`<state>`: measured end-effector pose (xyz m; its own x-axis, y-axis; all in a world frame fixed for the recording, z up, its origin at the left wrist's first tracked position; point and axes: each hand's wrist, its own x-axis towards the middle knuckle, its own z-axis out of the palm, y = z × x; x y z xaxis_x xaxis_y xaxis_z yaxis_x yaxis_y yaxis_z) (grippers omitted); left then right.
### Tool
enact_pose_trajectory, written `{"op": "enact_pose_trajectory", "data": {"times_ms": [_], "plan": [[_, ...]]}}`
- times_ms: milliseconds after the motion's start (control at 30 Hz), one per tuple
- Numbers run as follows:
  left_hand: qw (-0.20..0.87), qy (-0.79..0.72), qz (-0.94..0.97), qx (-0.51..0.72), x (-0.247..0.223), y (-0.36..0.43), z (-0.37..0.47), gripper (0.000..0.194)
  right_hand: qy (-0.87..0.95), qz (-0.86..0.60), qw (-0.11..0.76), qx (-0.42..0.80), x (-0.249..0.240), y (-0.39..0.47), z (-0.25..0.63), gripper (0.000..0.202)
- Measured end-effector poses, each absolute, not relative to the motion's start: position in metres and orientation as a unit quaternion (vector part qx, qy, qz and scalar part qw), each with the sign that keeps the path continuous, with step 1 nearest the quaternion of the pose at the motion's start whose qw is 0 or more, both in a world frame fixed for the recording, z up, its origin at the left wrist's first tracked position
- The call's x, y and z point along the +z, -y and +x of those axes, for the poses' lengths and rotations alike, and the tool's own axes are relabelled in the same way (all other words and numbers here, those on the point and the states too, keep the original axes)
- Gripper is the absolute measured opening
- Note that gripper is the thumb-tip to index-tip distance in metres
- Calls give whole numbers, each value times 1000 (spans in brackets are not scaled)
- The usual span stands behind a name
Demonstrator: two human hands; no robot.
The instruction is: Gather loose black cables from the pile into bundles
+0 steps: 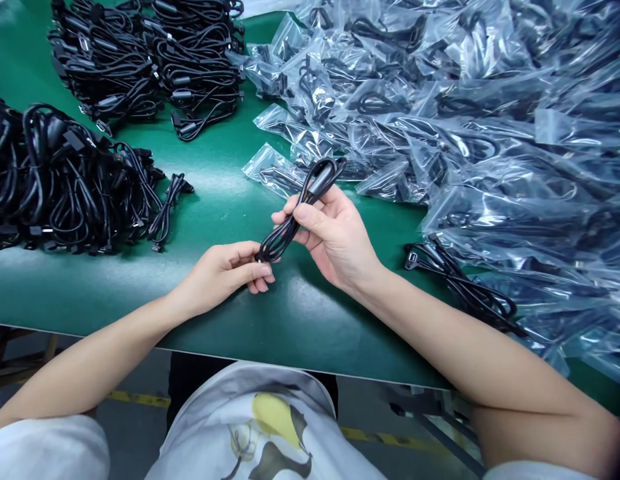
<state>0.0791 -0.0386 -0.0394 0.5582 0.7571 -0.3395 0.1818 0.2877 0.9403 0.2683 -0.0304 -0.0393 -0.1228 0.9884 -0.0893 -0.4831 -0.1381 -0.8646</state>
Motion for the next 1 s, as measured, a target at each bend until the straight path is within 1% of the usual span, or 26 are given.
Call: {"op": "enact_pose_trajectory", "data": {"times_ms": [167,367,500,667,833,1000], "plan": [[743,-395,513,169,-38,35,79,22,335,-397,570,637,-43,30,266,35],[772,-359,499,161,-42,34,80,27,348,-412,592,599,-41,33,263,34],[778,-337,501,170,-44,35,80,28,361,-401,596,594,-36,37,262,35],[769,-338,515,169,-45,35,81,28,357,-397,593,602,-35,39,262,36],[729,-377,538,193,-42,36,82,23,309,-383,595,635,-39,34,264,28],[710,-387,554,199,-42,37,82,22,290,-369,595,653,-40,32,266,28]]}}
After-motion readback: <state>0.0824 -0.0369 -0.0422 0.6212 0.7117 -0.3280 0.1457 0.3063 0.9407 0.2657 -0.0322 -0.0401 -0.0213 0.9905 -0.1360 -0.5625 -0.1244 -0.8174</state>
